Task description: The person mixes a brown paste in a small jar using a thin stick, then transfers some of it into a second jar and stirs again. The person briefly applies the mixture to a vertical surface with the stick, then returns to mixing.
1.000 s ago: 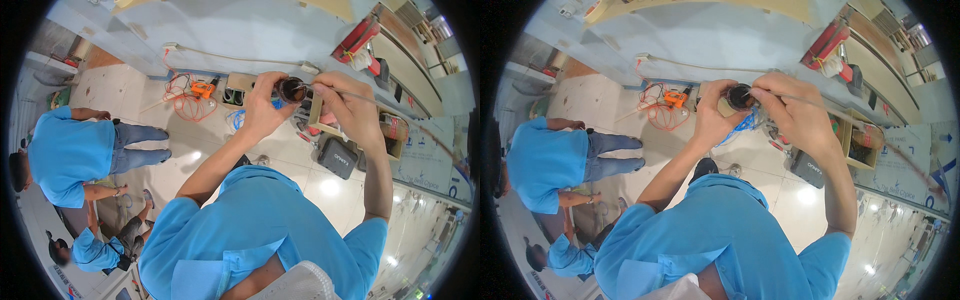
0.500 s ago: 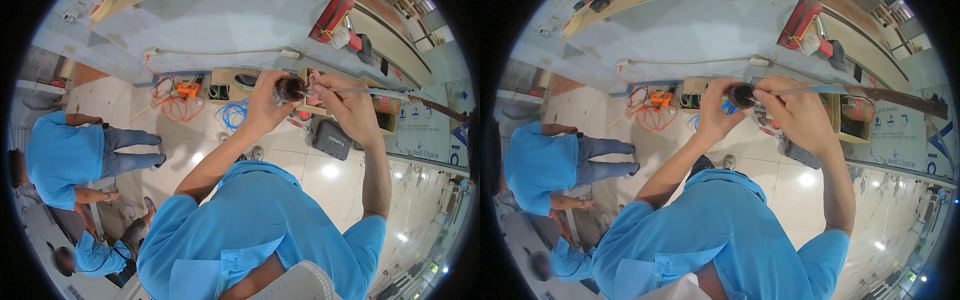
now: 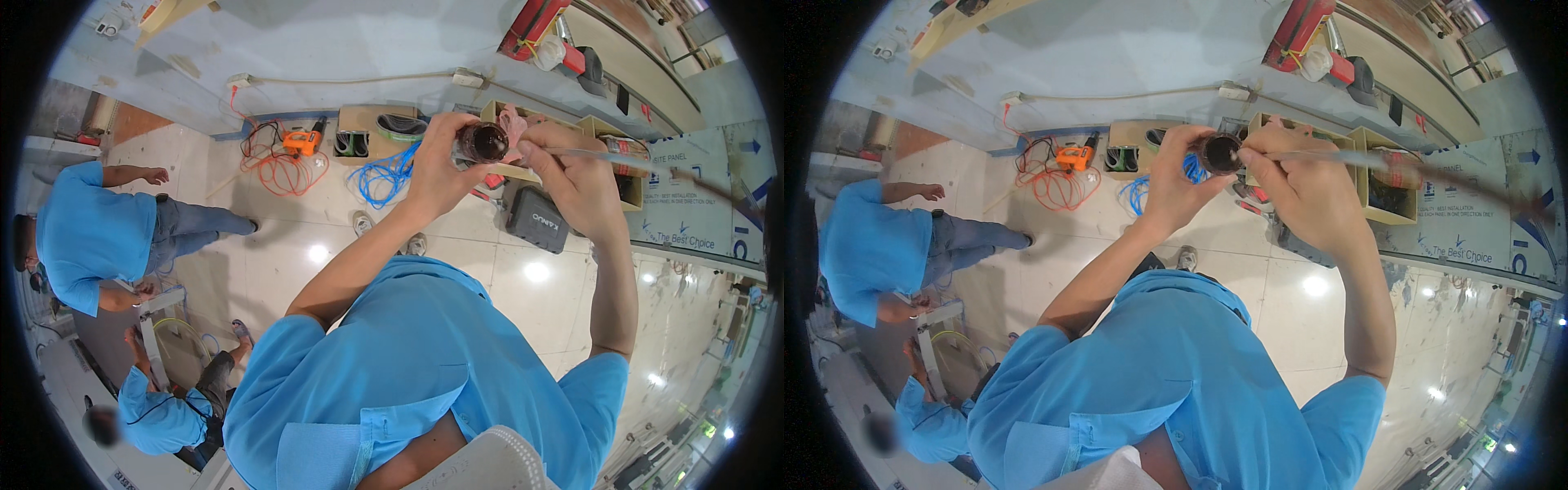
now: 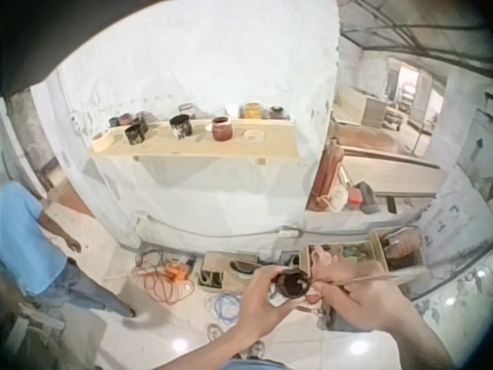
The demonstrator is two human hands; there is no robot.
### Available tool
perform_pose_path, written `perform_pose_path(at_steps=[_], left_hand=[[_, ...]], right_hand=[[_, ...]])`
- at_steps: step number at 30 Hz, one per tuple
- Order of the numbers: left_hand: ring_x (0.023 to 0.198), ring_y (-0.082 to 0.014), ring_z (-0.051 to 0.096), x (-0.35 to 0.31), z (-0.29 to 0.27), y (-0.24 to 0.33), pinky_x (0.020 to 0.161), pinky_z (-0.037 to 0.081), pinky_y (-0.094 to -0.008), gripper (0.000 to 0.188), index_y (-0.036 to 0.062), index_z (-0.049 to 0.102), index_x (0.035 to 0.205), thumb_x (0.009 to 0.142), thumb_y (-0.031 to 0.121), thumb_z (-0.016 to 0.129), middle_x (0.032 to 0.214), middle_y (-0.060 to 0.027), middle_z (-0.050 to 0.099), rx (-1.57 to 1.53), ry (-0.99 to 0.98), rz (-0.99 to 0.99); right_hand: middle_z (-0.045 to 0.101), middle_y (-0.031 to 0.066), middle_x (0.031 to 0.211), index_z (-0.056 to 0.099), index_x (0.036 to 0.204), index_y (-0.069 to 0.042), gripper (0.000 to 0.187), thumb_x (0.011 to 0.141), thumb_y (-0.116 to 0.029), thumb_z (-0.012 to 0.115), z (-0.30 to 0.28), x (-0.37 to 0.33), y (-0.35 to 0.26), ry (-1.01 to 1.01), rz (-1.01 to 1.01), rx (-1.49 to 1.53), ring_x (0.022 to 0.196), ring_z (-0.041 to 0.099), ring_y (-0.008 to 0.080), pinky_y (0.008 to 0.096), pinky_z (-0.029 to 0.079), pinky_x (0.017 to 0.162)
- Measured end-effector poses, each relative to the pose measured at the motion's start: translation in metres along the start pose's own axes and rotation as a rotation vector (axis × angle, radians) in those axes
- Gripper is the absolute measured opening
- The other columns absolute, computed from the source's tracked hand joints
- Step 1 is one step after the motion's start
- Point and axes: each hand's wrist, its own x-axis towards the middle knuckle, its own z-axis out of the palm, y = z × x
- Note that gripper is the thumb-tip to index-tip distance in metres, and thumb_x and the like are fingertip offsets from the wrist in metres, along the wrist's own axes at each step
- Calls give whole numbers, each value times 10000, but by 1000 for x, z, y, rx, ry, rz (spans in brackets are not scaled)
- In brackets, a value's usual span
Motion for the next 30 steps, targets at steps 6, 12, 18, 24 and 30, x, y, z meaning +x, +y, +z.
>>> perform_pose_path(at_steps=[6,12,18,24,30], left_hand=[[1089,-280,660,-4,3,3,973,534,-386,637,41,608,1307,742,59,902,1206,-128,606,-15,-17,-16],[1073,-277,657,-9,5,3,956,534,-386,641,44,607,1301,735,58,908,1215,-125,609,-22,-6,-12],[1102,-307,639,-14,12,5,961,534,-393,658,51,604,1283,703,19,914,1227,-139,605,-39,-11,13],[1086,-262,660,-18,18,6,960,542,-370,665,61,602,1300,722,21,929,1225,-110,608,-47,-5,6],[1086,-254,660,-21,20,4,959,543,-368,665,56,602,1297,720,17,930,1220,-107,611,-66,-16,6]], right_hand=[[668,52,839,706,1048,49,171,1054,-114,657,3,-5,4,55,-88,-11,599,490,89,265,410,549],[681,152,893,678,1005,63,138,1014,-75,672,1,-12,-3,35,5,36,760,606,324,395,523,904],[695,162,913,683,1002,54,126,1011,-71,672,2,-20,-9,37,13,26,780,629,374,400,531,926],[701,157,928,688,1009,50,133,1016,-80,663,0,-27,-6,59,-19,-60,798,643,379,393,535,884],[699,146,911,685,978,57,149,1015,-85,662,2,-31,-5,53,-24,-57,806,652,376,399,532,840]])
